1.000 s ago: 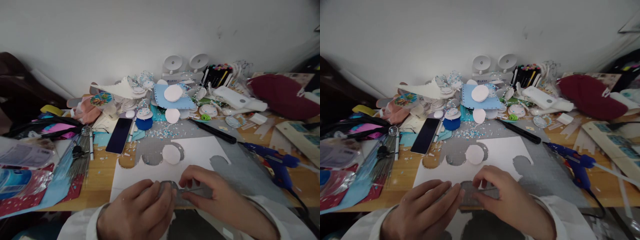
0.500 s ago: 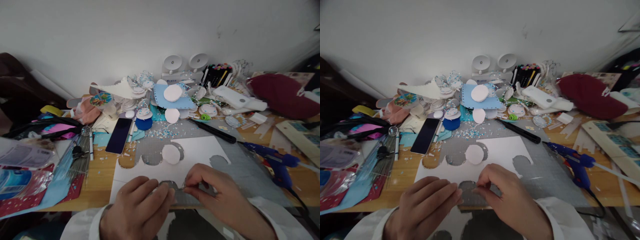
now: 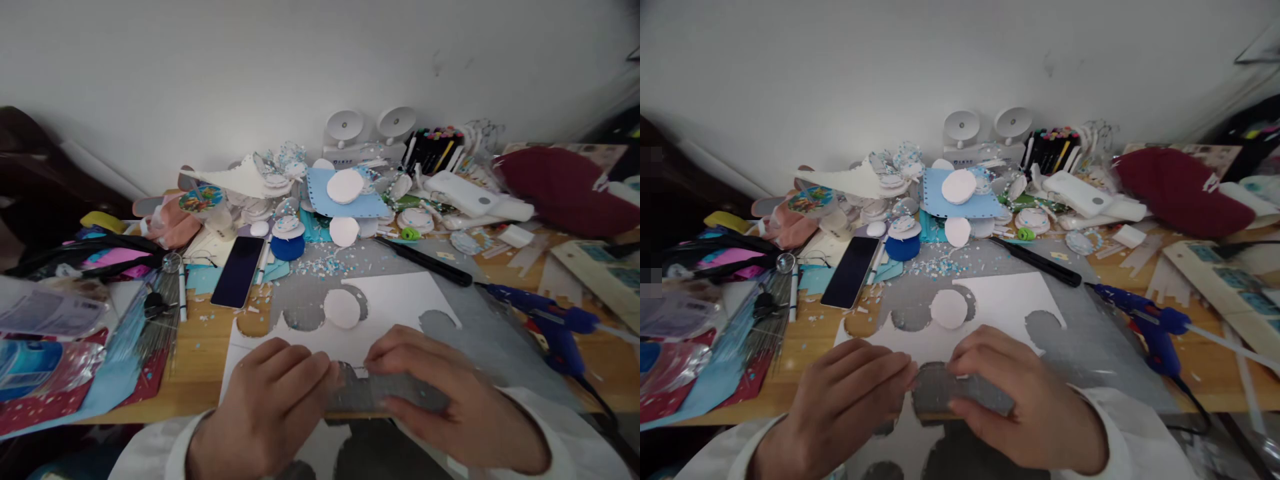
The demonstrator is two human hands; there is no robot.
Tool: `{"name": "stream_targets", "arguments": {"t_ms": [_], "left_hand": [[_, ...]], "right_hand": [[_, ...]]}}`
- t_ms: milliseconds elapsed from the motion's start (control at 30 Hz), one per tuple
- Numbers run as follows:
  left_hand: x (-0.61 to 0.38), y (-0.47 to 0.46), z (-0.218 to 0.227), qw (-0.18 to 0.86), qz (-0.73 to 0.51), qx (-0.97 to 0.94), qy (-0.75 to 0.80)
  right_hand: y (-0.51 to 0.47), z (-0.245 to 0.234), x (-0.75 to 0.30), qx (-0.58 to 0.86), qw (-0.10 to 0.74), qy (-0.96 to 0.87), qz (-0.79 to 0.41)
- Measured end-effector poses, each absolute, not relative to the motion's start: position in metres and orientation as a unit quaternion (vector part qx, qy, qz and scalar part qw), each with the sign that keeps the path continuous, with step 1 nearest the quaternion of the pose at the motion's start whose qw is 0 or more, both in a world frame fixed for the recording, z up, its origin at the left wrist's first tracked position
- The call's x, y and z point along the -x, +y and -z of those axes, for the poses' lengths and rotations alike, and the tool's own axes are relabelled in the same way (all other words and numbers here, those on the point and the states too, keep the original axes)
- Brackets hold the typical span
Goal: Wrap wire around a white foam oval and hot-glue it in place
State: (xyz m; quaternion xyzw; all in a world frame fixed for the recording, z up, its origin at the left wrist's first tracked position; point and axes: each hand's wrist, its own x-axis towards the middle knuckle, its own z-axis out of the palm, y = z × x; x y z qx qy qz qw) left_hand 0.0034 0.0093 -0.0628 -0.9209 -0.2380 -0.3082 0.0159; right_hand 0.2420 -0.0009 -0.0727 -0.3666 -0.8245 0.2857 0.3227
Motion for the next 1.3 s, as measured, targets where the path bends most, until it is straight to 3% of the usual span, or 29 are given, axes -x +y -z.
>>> {"name": "stream_targets", "arguments": {"t_ms": [233, 433, 533, 667, 800, 900, 1100, 1300], "left_hand": [[0.002, 0.009, 0.059, 0.080, 0.268, 0.942, -0.185], [-0.002, 0.009, 0.068, 0.053, 0.275, 0.937, -0.210], [-0.010, 0.010, 0.071, -0.042, 0.302, 0.905, -0.296], [-0.015, 0.013, 0.070, -0.243, 0.298, 0.822, -0.419], [-0.012, 0.015, 0.068, -0.335, 0.239, 0.785, -0.463], [-0.010, 0.013, 0.072, -0.284, 0.251, 0.820, -0.429], [-0.001, 0.010, 0.075, 0.052, 0.302, 0.908, -0.285], [0.001, 0.014, 0.065, 0.095, 0.263, 0.929, -0.243]], "right_hand": [[0.001, 0.075, -0.246, 0.418, 0.244, -0.811, -0.328], [0.001, 0.082, -0.244, 0.402, 0.238, -0.836, -0.288], [0.002, 0.088, -0.241, 0.383, 0.223, -0.883, -0.158], [0.003, 0.093, -0.235, 0.302, 0.239, -0.923, 0.027], [0.003, 0.092, -0.232, 0.330, 0.256, -0.908, -0.015], [0.002, 0.090, -0.233, 0.377, 0.265, -0.882, -0.100], [0.000, 0.089, -0.239, 0.410, 0.294, -0.827, -0.248], [-0.003, 0.081, -0.243, 0.411, 0.257, -0.809, -0.332]]}}
